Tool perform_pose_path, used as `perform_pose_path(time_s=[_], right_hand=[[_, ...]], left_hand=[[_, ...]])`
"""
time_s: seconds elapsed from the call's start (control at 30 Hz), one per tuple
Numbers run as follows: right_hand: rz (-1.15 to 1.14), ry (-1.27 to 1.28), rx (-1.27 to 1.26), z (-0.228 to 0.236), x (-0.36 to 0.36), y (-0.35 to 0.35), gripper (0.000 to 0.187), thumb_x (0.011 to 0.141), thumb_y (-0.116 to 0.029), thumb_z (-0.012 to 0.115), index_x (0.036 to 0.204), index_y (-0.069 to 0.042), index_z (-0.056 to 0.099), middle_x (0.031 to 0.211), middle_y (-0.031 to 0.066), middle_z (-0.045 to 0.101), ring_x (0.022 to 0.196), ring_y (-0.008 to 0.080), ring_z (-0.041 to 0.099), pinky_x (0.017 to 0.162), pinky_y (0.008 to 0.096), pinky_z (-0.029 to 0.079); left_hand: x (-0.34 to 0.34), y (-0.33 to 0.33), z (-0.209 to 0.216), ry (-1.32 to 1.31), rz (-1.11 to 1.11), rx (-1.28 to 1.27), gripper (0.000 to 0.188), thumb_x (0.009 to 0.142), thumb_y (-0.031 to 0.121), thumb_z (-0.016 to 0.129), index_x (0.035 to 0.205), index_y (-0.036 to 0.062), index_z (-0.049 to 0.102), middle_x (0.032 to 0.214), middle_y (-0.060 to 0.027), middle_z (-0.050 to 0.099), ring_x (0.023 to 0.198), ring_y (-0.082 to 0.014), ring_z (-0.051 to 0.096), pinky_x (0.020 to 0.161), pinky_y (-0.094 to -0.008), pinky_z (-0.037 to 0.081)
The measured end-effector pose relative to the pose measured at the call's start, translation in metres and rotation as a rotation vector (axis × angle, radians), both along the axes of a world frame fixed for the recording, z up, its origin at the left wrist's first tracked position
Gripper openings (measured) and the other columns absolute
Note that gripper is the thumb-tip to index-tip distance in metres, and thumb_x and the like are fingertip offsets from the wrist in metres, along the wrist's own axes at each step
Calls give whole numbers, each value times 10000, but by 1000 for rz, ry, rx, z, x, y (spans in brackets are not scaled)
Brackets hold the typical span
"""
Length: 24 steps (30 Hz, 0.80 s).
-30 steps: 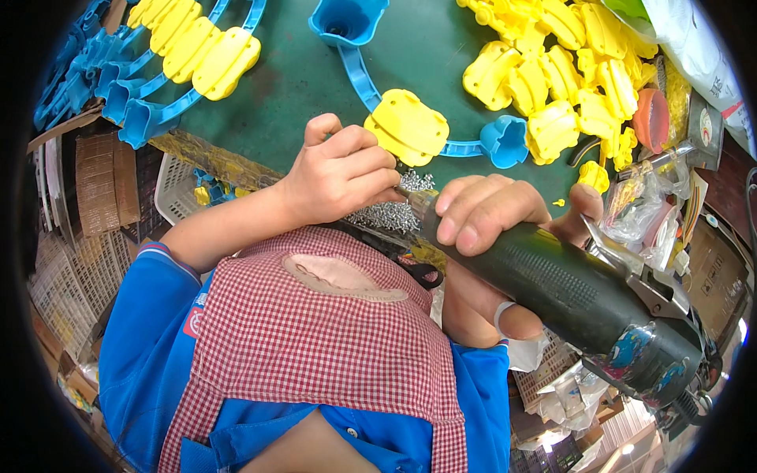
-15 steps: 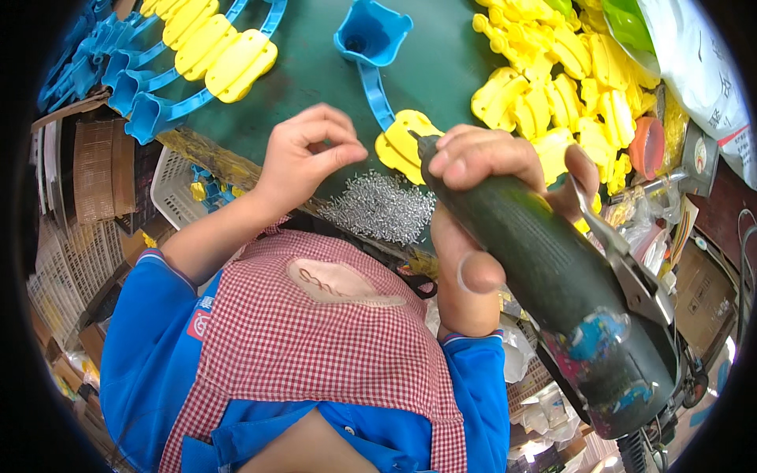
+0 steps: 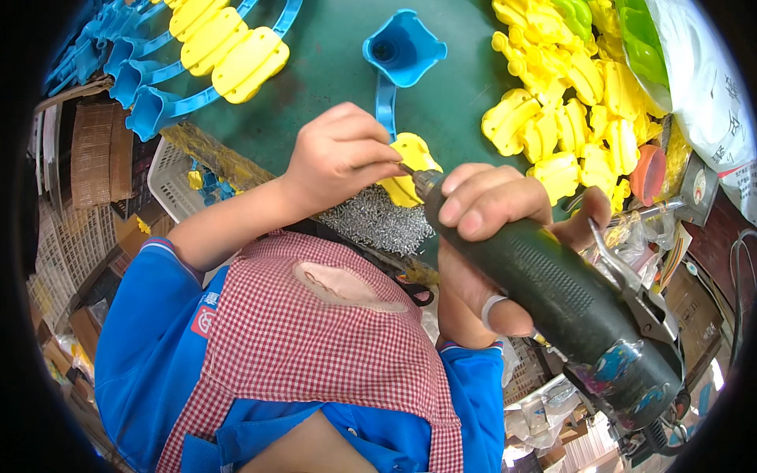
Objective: The person assembles blue and yellow plastic components on a green workbench. They fit yellow pieces into blue frames and use a power drill to fasten them with small metal fasteners, repeating the process for multiple units.
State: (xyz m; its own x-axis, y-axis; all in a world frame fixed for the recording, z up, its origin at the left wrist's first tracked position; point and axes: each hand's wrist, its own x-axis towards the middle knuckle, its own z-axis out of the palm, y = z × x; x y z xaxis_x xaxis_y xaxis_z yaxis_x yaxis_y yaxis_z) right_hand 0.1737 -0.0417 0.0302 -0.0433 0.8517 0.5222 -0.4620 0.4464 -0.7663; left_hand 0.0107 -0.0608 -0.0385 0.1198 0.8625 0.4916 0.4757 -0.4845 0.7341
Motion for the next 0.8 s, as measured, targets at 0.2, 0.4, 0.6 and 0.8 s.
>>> perform_pose_path(time_s=[0.2, 0.4, 0.6, 0.8], right_hand=[[19, -1, -28, 4, 0, -16, 947, 767, -701, 575, 1476, -214, 176, 790, 68, 556, 668, 204, 564, 659, 375, 472], [8, 31, -65, 9, -7, -28, 937, 777, -677, 590, 1466, -187, 185, 795, 76, 567, 670, 207, 568, 663, 379, 478], [49, -72, -12, 5, -11, -38, 916, 783, -669, 600, 1466, -171, 250, 815, 58, 530, 691, 189, 528, 689, 367, 446], [88, 46, -28, 2, -10, -36, 884, 799, -674, 574, 1468, -183, 267, 827, 48, 523, 720, 174, 519, 718, 358, 430]], left_hand=[[-3, 2, 8, 87, -143, 89, 236, 536, 102, 790, 743, 71, 682, 767, -6, 632, 731, -196, 596, 631, -314, 486], [-7, -13, 14, 130, -111, 121, 228, 533, 127, 783, 726, 80, 672, 766, -5, 622, 734, -191, 586, 624, -313, 475], [-13, -20, 17, 159, -148, 74, 236, 526, 141, 791, 717, 81, 665, 745, -9, 616, 716, -188, 583, 606, -309, 471], [-15, -23, 13, -37, -126, -48, 211, 544, 135, 801, 695, 83, 662, 754, -20, 623, 718, -199, 581, 621, -311, 475]])
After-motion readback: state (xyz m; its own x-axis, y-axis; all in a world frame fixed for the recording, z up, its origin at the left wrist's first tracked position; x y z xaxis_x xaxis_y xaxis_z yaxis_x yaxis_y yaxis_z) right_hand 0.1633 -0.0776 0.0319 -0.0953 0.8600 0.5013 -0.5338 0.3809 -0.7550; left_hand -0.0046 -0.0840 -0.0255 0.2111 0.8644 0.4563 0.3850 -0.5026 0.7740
